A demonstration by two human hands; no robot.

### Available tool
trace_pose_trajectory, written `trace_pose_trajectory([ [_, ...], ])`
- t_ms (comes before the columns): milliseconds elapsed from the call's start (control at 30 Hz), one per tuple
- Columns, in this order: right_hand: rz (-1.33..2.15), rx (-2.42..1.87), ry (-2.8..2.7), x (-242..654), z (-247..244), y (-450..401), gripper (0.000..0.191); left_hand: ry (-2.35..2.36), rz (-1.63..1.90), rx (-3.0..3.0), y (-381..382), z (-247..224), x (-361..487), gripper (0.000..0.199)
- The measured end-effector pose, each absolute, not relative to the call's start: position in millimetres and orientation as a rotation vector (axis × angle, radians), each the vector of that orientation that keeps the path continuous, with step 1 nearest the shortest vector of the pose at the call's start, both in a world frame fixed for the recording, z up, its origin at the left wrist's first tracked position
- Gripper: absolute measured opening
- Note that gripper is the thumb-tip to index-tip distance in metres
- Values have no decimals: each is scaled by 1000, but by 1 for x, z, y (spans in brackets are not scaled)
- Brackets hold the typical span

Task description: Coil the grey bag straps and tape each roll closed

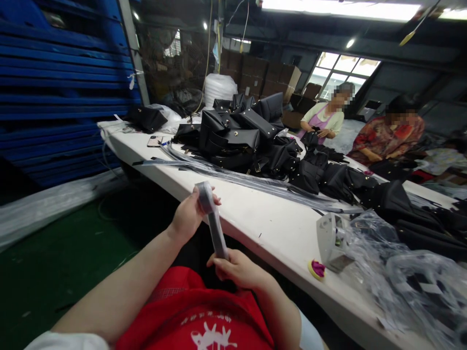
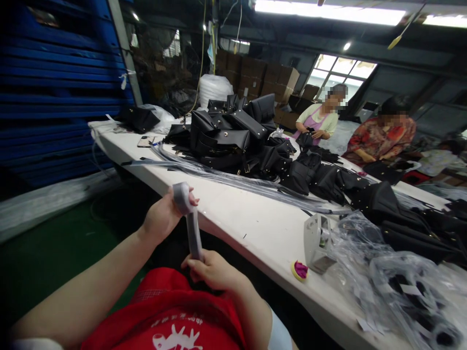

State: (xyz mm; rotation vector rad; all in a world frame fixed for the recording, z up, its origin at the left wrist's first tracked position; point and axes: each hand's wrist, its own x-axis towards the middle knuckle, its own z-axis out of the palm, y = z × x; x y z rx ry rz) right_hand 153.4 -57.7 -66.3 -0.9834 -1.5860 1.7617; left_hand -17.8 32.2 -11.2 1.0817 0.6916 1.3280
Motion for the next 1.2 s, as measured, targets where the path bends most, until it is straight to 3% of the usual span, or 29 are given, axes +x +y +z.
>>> trace_pose_trajectory([
  [67,1905,-810,-1458,153,-54,-65,39,862,1361,1618,24,-28,-11,49],
  [167,1934,-629,-1151,167,-41,-63,33,877,1037,2263,7,-51,-5,49],
  [233,1954,-592,-971,180,-37,-58,36,895,857,2374,0,-57,-3,47],
  [333,1848,-678,-864,199,-35,-53,54,1016,710,2217,0,-54,-3,52],
  [400,1531,-799,-939,209,-30,-52,61,1046,622,2058,2,-51,-3,57],
  [533,581,-1151,-1378,223,-20,-53,30,1057,383,1766,0,-53,-4,61],
  [600,387,-1262,-1676,223,-22,-52,27,1006,301,1606,-4,-56,-4,64],
  [733,843,-1249,-1995,202,-49,-55,36,849,332,1225,-9,-57,-5,67],
  [900,1333,-1155,-1689,163,-92,-68,56,688,522,749,-18,-60,-1,66],
  [1000,1368,-1171,-1594,163,-97,-67,54,668,590,630,-21,-70,2,55],
  [1100,1305,-1258,-1660,183,-88,-61,42,918,666,851,-13,-83,1,43],
  [1200,1261,-1347,-1818,203,-81,-60,33,1111,679,1282,-5,-94,3,56],
])
